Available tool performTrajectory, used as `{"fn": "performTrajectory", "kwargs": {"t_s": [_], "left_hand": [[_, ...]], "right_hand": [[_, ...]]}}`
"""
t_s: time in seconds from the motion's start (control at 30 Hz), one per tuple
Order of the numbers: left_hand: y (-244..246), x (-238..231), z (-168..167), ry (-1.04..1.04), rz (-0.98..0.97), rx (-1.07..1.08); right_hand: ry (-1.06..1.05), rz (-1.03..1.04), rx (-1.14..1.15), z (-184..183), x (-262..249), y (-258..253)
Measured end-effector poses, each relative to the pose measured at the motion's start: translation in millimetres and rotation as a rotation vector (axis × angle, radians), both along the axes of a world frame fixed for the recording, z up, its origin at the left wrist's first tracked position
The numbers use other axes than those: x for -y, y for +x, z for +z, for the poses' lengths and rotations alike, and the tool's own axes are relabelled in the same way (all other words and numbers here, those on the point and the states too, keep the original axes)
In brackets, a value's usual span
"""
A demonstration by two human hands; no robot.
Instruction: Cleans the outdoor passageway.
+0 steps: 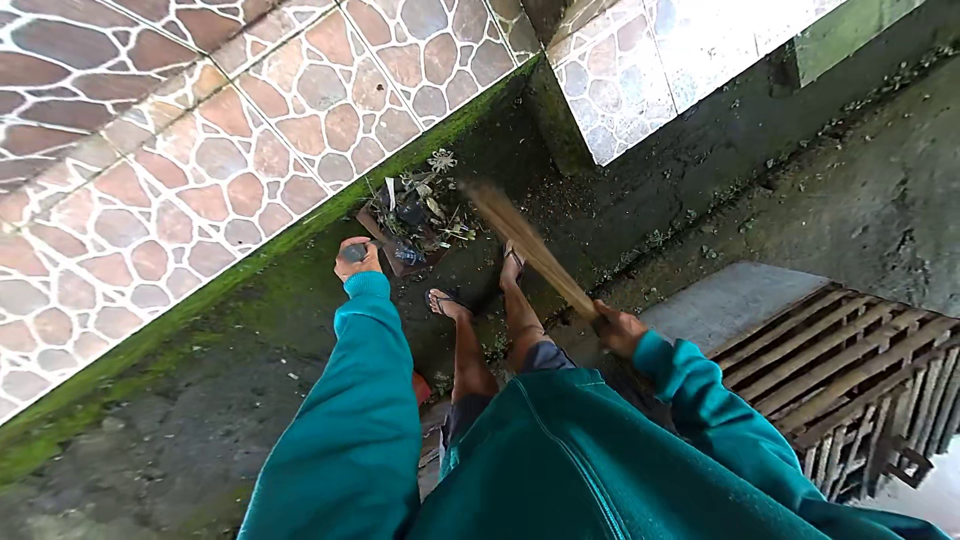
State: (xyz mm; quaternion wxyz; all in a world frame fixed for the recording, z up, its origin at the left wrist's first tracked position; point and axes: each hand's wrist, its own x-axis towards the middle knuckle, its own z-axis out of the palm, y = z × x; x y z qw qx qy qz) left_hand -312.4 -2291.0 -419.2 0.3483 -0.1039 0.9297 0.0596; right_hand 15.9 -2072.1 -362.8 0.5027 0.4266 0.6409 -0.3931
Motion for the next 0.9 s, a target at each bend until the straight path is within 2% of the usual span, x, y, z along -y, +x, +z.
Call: {"fn": "performTrajectory", "kwargs": {"t_s": [0.03, 0.07, 0.1, 0.13, 0.2, 0.23, 0.3, 0.37, 0.43, 0.57, 0.67, 0.77, 0.83, 0.9], "left_hand": [[-13.6, -7.2, 5.4, 0.020, 0.185, 0.167], [-9.7, 6.8, -13.5, 0.091, 0.201, 0.084], [10.7, 36.6, -63.7, 0.238, 0.132, -0.321], [11.1, 57.3, -92.3, 0.309, 0.103, -0.383], [3.5, 66.5, -104.4, 0.321, 0.158, -0.298], [1.6, 65.2, -103.5, 0.313, 0.185, -0.277], [0.0, 62.2, -102.2, 0.303, 0.192, -0.266], [-0.5, 62.6, -101.8, 0.301, 0.187, -0.257], [-1.8, 64.5, -101.4, 0.299, 0.184, -0.260], [-4.3, 64.2, -96.8, 0.293, 0.184, -0.257], [-5.8, 68.7, -93.6, 0.314, 0.203, -0.248], [-7.1, 67.4, -91.4, 0.302, 0.230, -0.236], [-6.8, 67.3, -99.3, 0.306, 0.258, -0.219], [-4.6, 73.3, -117.0, 0.366, 0.271, -0.217]], "right_hand": [[0.036, -0.039, -0.028, 2.1, -9.5, -5.0], [0.062, -0.076, -0.050, -4.5, -18.9, -14.4], [0.088, -0.123, -0.080, -23.0, -27.1, -24.7], [0.112, -0.183, -0.123, -54.8, -33.2, -32.8], [0.123, -0.288, -0.239, -135.3, -34.1, -50.0], [0.084, -0.309, -0.271, -163.8, -26.8, -65.9], [0.014, -0.158, -0.213, -183.1, -2.6, -104.1], [-0.058, 0.114, -0.112, -171.0, 18.7, -120.0], [-0.069, 0.263, -0.213, -158.6, 29.9, -94.1], [-0.230, 0.449, -0.019, -47.0, 14.2, -74.7], [-0.216, 0.434, 0.062, -5.2, -1.0, -42.6], [-0.137, 0.339, 0.100, 14.9, -11.7, -28.1], [-0.071, 0.247, 0.065, 8.2, -10.8, -32.8], [-0.033, 0.194, 0.070, -15.3, -0.1, -52.7]]}}
